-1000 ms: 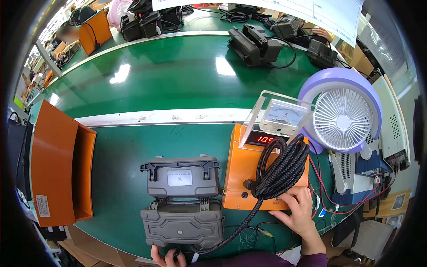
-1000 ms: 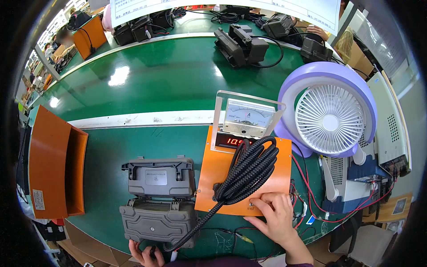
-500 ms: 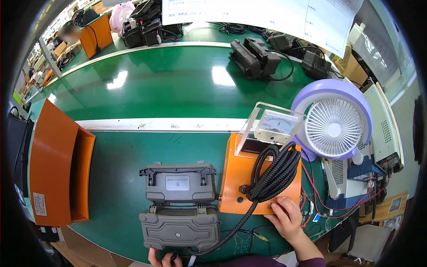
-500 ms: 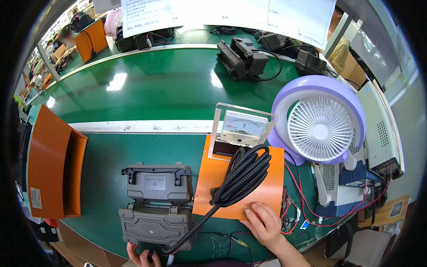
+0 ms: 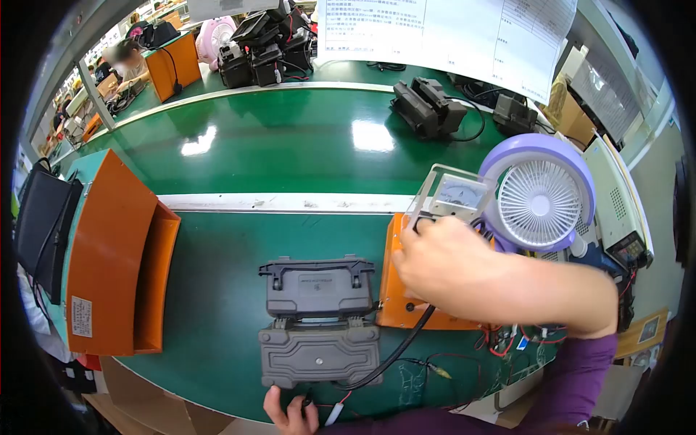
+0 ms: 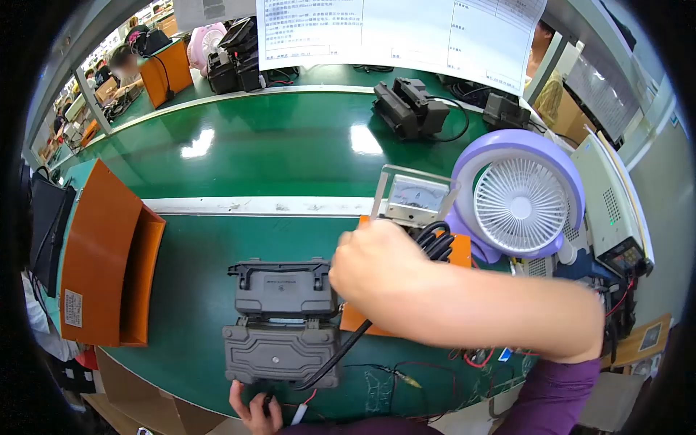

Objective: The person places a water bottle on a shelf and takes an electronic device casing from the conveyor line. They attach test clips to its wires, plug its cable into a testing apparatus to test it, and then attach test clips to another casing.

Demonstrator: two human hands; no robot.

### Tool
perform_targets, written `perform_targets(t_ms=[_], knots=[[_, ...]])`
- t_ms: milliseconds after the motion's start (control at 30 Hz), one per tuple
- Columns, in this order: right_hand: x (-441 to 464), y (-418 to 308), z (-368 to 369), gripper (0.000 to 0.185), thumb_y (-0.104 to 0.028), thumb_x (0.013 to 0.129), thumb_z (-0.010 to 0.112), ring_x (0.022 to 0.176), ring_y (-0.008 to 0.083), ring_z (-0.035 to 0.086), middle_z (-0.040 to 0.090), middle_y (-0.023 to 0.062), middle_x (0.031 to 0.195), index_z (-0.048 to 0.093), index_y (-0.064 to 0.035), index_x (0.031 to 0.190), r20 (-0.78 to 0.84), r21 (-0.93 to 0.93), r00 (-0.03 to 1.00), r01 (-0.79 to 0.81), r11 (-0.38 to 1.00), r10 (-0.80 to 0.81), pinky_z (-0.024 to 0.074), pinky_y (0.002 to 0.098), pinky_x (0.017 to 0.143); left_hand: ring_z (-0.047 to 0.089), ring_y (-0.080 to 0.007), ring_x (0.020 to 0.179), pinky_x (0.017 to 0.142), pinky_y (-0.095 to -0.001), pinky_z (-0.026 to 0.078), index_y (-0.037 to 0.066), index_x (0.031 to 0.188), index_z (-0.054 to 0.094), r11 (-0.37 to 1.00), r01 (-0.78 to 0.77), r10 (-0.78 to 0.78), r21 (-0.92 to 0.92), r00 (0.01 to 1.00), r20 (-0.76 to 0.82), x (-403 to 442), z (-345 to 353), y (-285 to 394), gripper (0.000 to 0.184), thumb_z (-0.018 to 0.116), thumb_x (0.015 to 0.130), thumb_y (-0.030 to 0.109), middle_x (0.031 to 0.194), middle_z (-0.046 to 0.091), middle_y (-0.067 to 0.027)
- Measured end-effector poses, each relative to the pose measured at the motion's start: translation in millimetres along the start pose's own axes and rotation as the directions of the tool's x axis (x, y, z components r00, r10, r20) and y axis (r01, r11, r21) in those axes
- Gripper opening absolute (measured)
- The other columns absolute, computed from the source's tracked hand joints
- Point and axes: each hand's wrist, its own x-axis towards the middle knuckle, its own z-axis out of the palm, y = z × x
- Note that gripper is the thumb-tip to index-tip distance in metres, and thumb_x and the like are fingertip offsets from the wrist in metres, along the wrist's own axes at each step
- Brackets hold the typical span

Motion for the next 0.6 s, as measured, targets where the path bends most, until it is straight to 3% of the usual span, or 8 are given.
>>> perform_targets(t_ms=[33, 100, 233, 333, 500, 567, 600], knots=[[23.7, -4.7, 3.1, 0.022, -0.024, 0.076, 0.064, 0.087, 0.0215, 0.062, 0.064, 0.0068, 0.096, 0.067, -0.0066, 0.09, 0.338, -0.036, 0.941, -0.004, 0.999, 0.016, 0.0487, 0.0313, 0.063, 0.044, -0.0419, 0.106, 0.087, -0.0453, 0.04, 0.0, 0.091, 0.057, 1.0, 0.016, -0.016, -0.01, 1.0, 0.0, 0.2, -0.2, 0.2, 0.02, 0.065, 0.072, 0.004, 0.124, 0.037, -0.0278], [60.5, -12.4, 48.2, 0.021, -0.019, 0.076, 0.064, 0.092, 0.0198, 0.062, 0.066, 0.0037, 0.097, 0.068, -0.0102, 0.095, 0.547, -0.004, 0.837, 0.009, 1.0, -0.005, 0.0503, 0.0315, 0.066, 0.044, -0.0419, 0.105, 0.087, -0.0457, 0.04, 0.0, 0.091, 0.057, 1.0, -0.026, 0.026, 0.0, 1.0, -0.013, 1.3, -1.5, -2.1, 0.02, 0.064, 0.073, 0.005, 0.124, 0.039, -0.0271], [70.4, -22.4, 52.4, 0.023, -0.015, 0.076, 0.062, 0.095, 0.0205, 0.062, 0.065, 0.0033, 0.101, 0.068, -0.0095, 0.098, 0.577, 0.006, 0.815, -0.078, 0.997, 0.061, 0.0518, 0.0329, 0.069, 0.044, -0.0427, 0.104, 0.086, -0.0477, 0.04, -0.001, 0.09, 0.057, 0.997, -0.074, 0.073, -0.036, 0.997, -0.034, 3.7, -2.8, -5.6, 0.02, 0.062, 0.073, 0.006, 0.124, 0.04, -0.0266], [60.0, -27.1, 50.6, 0.023, -0.014, 0.075, 0.063, 0.095, 0.0221, 0.062, 0.066, 0.0055, 0.1, 0.068, -0.0091, 0.097, 0.497, 0.034, 0.846, -0.244, 0.969, 0.195, 0.0527, 0.0343, 0.069, 0.045, -0.043, 0.103, 0.086, -0.0483, 0.04, -0.001, 0.09, 0.057, 0.995, -0.076, 0.073, -0.062, 0.996, -0.047, 5.2, -3.7, -5.4, 0.019, 0.062, 0.073, 0.007, 0.123, 0.041, -0.0267], [41.5, -28.9, 32.0, 0.017, -0.012, 0.071, 0.064, 0.089, 0.0222, 0.064, 0.067, 0.0061, 0.093, 0.07, -0.0081, 0.086, 0.371, 0.038, 0.917, -0.174, 0.984, 0.148, 0.0527, 0.0333, 0.065, 0.044, -0.0432, 0.104, 0.086, -0.0482, 0.04, -0.001, 0.091, 0.056, 0.995, -0.087, 0.086, -0.057, 0.996, -0.031, 4.5, -3.1, -6.6, 0.019, 0.062, 0.074, 0.007, 0.124, 0.04, -0.0265], [31.2, -39.4, 17.0, 0.024, -0.013, 0.071, 0.06, 0.077, 0.0208, 0.063, 0.065, 0.008, 0.09, 0.065, -0.0078, 0.094, -0.015, -0.038, 0.998, -0.063, 0.997, 0.062, 0.0507, 0.0294, 0.059, 0.043, -0.0437, 0.105, 0.087, -0.0484, 0.04, -0.001, 0.089, 0.056, 0.996, -0.078, 0.077, -0.047, 0.997, -0.027, 3.8, -2.5, -4.9, 0.018, 0.062, 0.074, 0.007, 0.125, 0.04, -0.0268], [27.6, -43.8, 12.1, 0.028, -0.014, 0.071, 0.058, 0.072, 0.0201, 0.063, 0.064, 0.009, 0.089, 0.062, -0.0076, 0.098, -0.212, -0.09, 0.977, -0.019, 0.996, 0.0, 0.0496, 0.0274, 0.056, 0.043, -0.0442, 0.105, 0.087, -0.0487, 0.039, -0.001, 0.088, 0.056, 0.997, -0.068, 0.067, -0.038, 0.997, -0.029, 3.8, -2.3, -4.7, 0.017, 0.062, 0.074, 0.007, 0.126, 0.039, -0.0271]])
